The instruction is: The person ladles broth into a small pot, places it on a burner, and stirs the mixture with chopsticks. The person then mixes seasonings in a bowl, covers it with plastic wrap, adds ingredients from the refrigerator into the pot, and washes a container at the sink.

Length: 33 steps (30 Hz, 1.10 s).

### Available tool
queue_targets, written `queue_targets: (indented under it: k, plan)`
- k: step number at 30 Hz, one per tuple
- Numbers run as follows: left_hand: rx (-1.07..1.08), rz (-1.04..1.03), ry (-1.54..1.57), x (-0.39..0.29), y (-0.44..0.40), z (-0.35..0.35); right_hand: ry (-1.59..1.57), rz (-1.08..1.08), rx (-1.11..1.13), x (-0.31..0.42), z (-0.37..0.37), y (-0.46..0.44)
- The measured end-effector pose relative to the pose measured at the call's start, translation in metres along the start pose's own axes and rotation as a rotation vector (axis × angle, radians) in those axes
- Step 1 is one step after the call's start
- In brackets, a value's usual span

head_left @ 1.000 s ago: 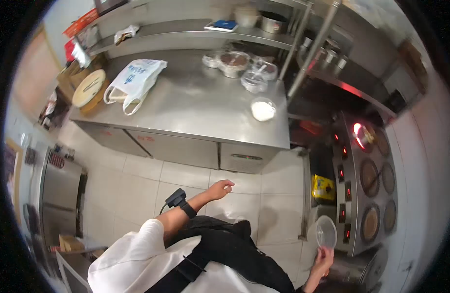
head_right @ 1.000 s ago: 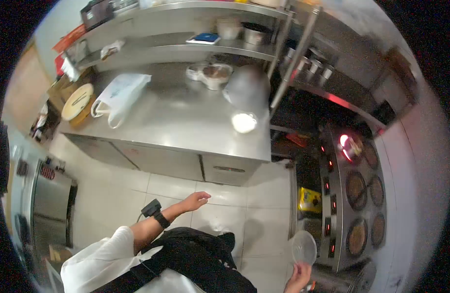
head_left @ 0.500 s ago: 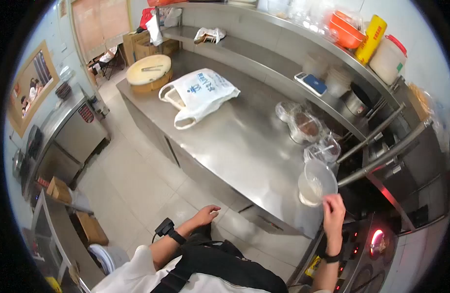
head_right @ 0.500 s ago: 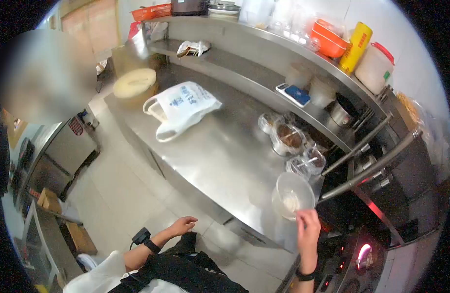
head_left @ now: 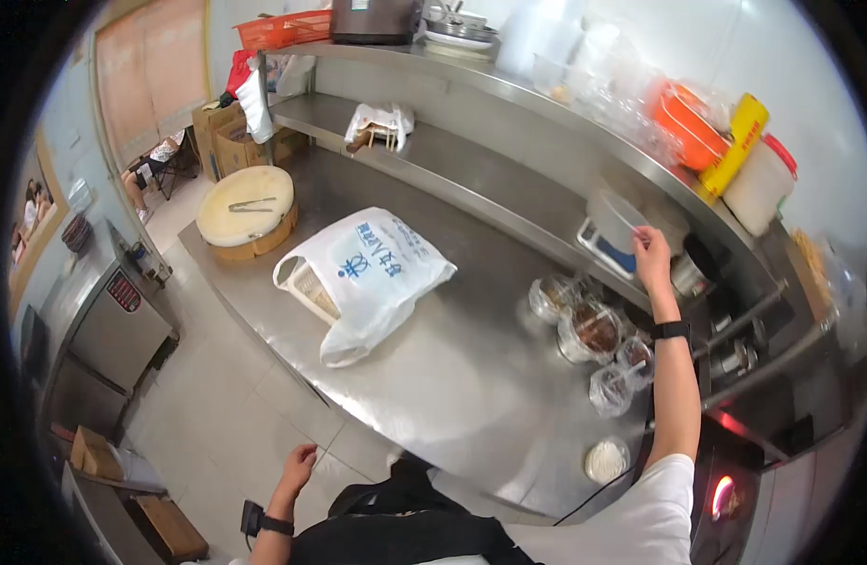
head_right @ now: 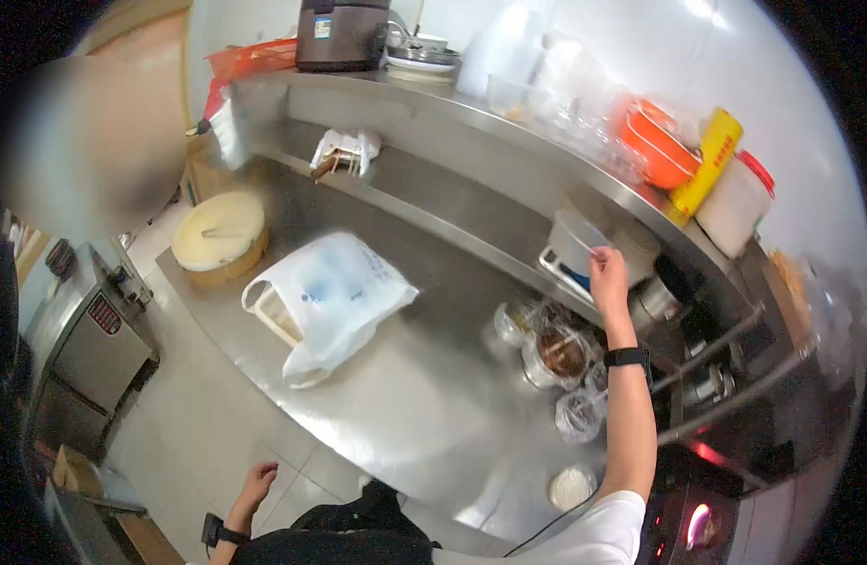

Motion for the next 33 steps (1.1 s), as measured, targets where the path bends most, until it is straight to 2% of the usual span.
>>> queue_targets:
  k: [5,6,7,8,11,13,15,20,21,23,24,25,26,28,30,33]
  plan:
    - [-0.166,0.161,0.047,-0.005,0.011,0.029,0.304,0.0,-0.166,-0.058,-0.055,-0.097]
    - [-0.184,0.209,0.05,-0.009,0.011,0.032,0.319,-0.021,-0.153,-0.078,-0.07,-0.117]
    - [-0.216,0.219,0.058,-0.013,0.009,0.036,0.354,-0.128,-0.106,-0.088,-0.08,-0.127]
    - [-0.226,0.232,0.055,-0.016,0.006,0.037,0.469,-0.269,0.067,-0.123,-0.102,-0.143]
    - [-0.253,0.254,0.041,-0.019,-0.007,0.041,0.479,-0.223,0.033,-0.196,-0.13,-0.182]
    - [-0.259,0.265,0.026,-0.027,-0.02,0.044,0.503,-0.206,0.005,-0.217,-0.149,-0.191]
    - [-0.257,0.197,-0.079,-0.049,-0.037,0.047,0.571,-0.207,-0.009,-0.218,-0.157,-0.194]
    - [-0.223,0.087,-0.096,-0.097,-0.09,0.049,0.782,-0.189,0.026,-0.265,-0.163,-0.2]
    - [-0.206,0.035,-0.126,-0.104,-0.101,0.053,0.864,-0.178,0.161,-0.262,-0.167,-0.192]
    - [-0.214,-0.111,-0.169,-0.109,-0.133,0.064,0.954,-0.167,0.323,-0.244,-0.174,-0.171]
    - [-0.212,-0.151,-0.21,-0.127,-0.146,0.071,0.72,-0.174,0.179,-0.221,-0.166,-0.159]
    - [-0.209,-0.279,-0.287,-0.131,-0.165,0.079,0.489,-0.182,0.038,-0.196,-0.156,-0.143]
    - [-0.234,-0.357,-0.303,-0.155,-0.175,0.087,0.506,-0.189,0.06,-0.158,-0.157,-0.125]
    - [-0.155,-0.346,-0.247,-0.19,-0.201,0.106,0.204,0.022,0.121,-0.045,-0.174,-0.086]
    - [-0.174,-0.461,-0.328,-0.216,-0.228,0.123,0.168,0.153,0.273,0.055,-0.195,-0.044]
    - [-0.147,-0.579,-0.426,-0.231,-0.273,0.146,0.153,0.157,0.423,0.157,-0.201,-0.025]
Point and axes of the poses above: each hand's wrist, its own y-axis away from the middle knuckle, its own z-axis out of the back of the hand, x = y × z, the point moved 8 cm from there along -y, towards the middle knuckle, and after that the axes turned 5 degrees about x, right-handed, at the moved point
